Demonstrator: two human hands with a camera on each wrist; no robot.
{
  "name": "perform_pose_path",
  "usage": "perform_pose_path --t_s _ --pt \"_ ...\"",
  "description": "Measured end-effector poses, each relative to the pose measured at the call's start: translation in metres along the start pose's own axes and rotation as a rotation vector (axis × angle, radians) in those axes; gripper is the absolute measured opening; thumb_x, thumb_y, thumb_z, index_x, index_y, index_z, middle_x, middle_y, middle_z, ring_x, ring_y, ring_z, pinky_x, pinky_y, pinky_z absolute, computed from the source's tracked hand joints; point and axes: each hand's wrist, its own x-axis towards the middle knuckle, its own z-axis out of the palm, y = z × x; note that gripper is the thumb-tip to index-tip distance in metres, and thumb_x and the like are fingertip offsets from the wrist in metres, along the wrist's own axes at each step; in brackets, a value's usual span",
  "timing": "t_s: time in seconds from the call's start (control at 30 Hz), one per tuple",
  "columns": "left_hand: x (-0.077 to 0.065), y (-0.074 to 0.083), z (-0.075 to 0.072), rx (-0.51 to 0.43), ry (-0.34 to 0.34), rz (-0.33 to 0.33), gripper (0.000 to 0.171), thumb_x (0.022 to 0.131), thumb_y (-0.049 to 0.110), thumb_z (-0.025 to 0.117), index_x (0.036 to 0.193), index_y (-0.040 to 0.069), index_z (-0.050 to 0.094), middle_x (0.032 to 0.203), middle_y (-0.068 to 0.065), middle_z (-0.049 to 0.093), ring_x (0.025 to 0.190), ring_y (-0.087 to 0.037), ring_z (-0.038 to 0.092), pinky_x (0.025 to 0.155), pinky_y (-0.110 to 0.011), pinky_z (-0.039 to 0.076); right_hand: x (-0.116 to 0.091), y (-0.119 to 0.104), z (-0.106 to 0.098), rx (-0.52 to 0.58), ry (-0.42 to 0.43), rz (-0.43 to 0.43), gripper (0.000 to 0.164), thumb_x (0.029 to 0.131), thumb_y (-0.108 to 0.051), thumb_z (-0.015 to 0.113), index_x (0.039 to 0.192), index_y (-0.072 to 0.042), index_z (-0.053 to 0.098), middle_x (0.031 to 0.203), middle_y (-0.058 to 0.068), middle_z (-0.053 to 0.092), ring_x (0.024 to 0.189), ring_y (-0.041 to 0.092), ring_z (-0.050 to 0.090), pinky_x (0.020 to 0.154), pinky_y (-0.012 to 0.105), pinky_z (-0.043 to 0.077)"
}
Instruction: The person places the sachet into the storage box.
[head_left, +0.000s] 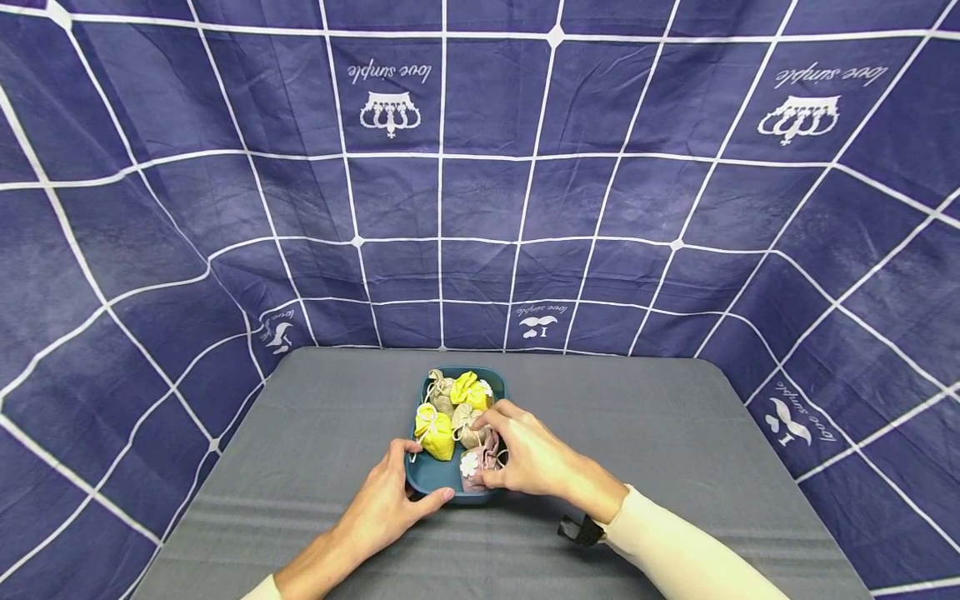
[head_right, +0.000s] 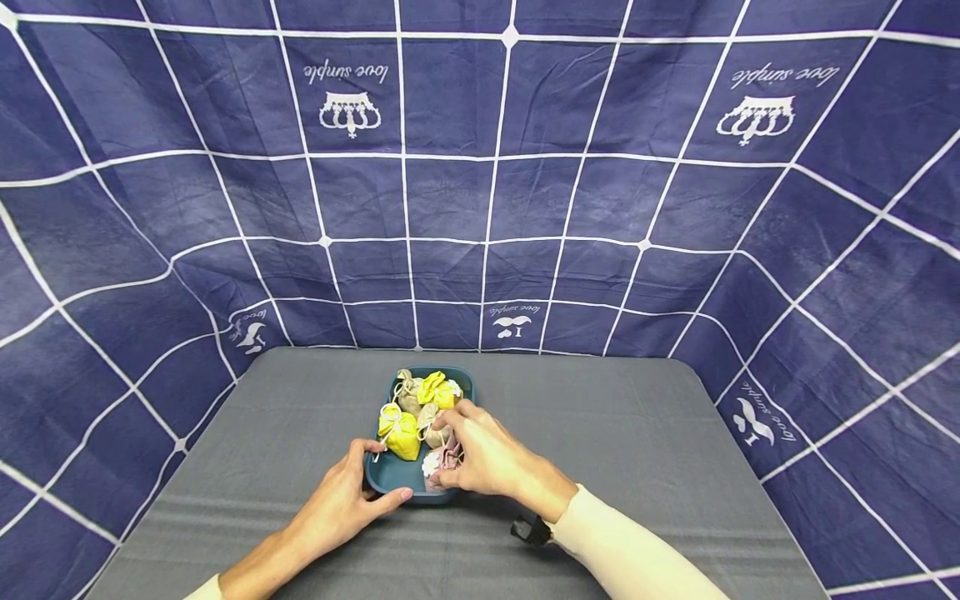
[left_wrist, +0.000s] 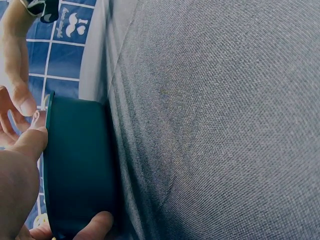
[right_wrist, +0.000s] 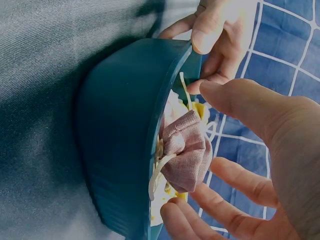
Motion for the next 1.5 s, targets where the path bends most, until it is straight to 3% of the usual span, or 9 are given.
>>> perform_pose_path --t_s 0.4,0.53,0.77,1.03,1.2,1.5 --pt "0.000 -0.005 -0.001 -0.002 0.001 -0.012 0.086 0.085 0.053 0.104 0.142 0.007 0.060 0.138 -0.020 0.077 0.124 -0.033 0.079 0.106 -0.055 0.065 -0.009 0.007 -0.005 0.022 0.068 0.078 0.063 0.090 -0.038 0.099 0.144 -0.015 0.076 0.136 0.005 0.076 0.124 0.031 0.081 0.107 0.053 0.067" --pt "0.001 -0.006 -0.003 0.000 0.009 -0.005 0.086 0.085 0.052 0.104 0.142 0.006 0.060 0.137 -0.020 0.077 0.124 -0.033 0.079 0.106 -0.055 0.065 -0.014 0.012 -0.008 0.024 0.102 0.126 0.059 0.093 -0.041 0.096 0.145 -0.019 0.076 0.138 -0.001 0.076 0.126 0.029 0.080 0.106 0.054 0.067" --pt "0.002 -0.007 -0.006 0.001 0.007 -0.020 0.086 0.085 0.052 0.104 0.143 0.007 0.059 0.138 -0.022 0.077 0.124 -0.033 0.078 0.106 -0.056 0.064 -0.023 0.019 -0.012 0.040 0.137 0.186 0.055 0.097 -0.045 0.094 0.144 -0.023 0.075 0.140 0.001 0.076 0.129 0.030 0.079 0.107 0.056 0.066" --pt "0.002 -0.010 -0.007 0.010 0.008 -0.022 0.087 0.084 0.054 0.104 0.142 0.009 0.058 0.142 -0.021 0.077 0.128 -0.037 0.077 0.109 -0.058 0.063 -0.034 0.029 -0.011 0.001 0.156 0.220 0.061 0.098 -0.051 0.092 0.150 -0.026 0.073 0.150 -0.002 0.070 0.140 0.030 0.073 0.110 0.058 0.063" --pt "0.003 -0.011 -0.008 0.022 0.013 -0.012 0.086 0.084 0.055 0.104 0.142 0.009 0.059 0.142 -0.020 0.077 0.130 -0.039 0.076 0.110 -0.060 0.062 -0.044 0.040 -0.011 -0.019 0.173 0.231 0.070 0.098 -0.056 0.090 0.158 -0.028 0.068 0.161 0.002 0.067 0.147 0.033 0.069 0.113 0.063 0.062" --pt "0.006 -0.016 -0.013 0.041 -0.021 -0.005 0.083 0.085 0.059 0.102 0.139 0.011 0.060 0.138 -0.016 0.078 0.123 -0.032 0.076 0.104 -0.055 0.063 -0.069 0.065 -0.016 -0.107 0.203 0.242 0.083 0.096 -0.060 0.091 0.167 -0.029 0.062 0.171 0.008 0.061 0.153 0.037 0.065 0.115 0.067 0.058"
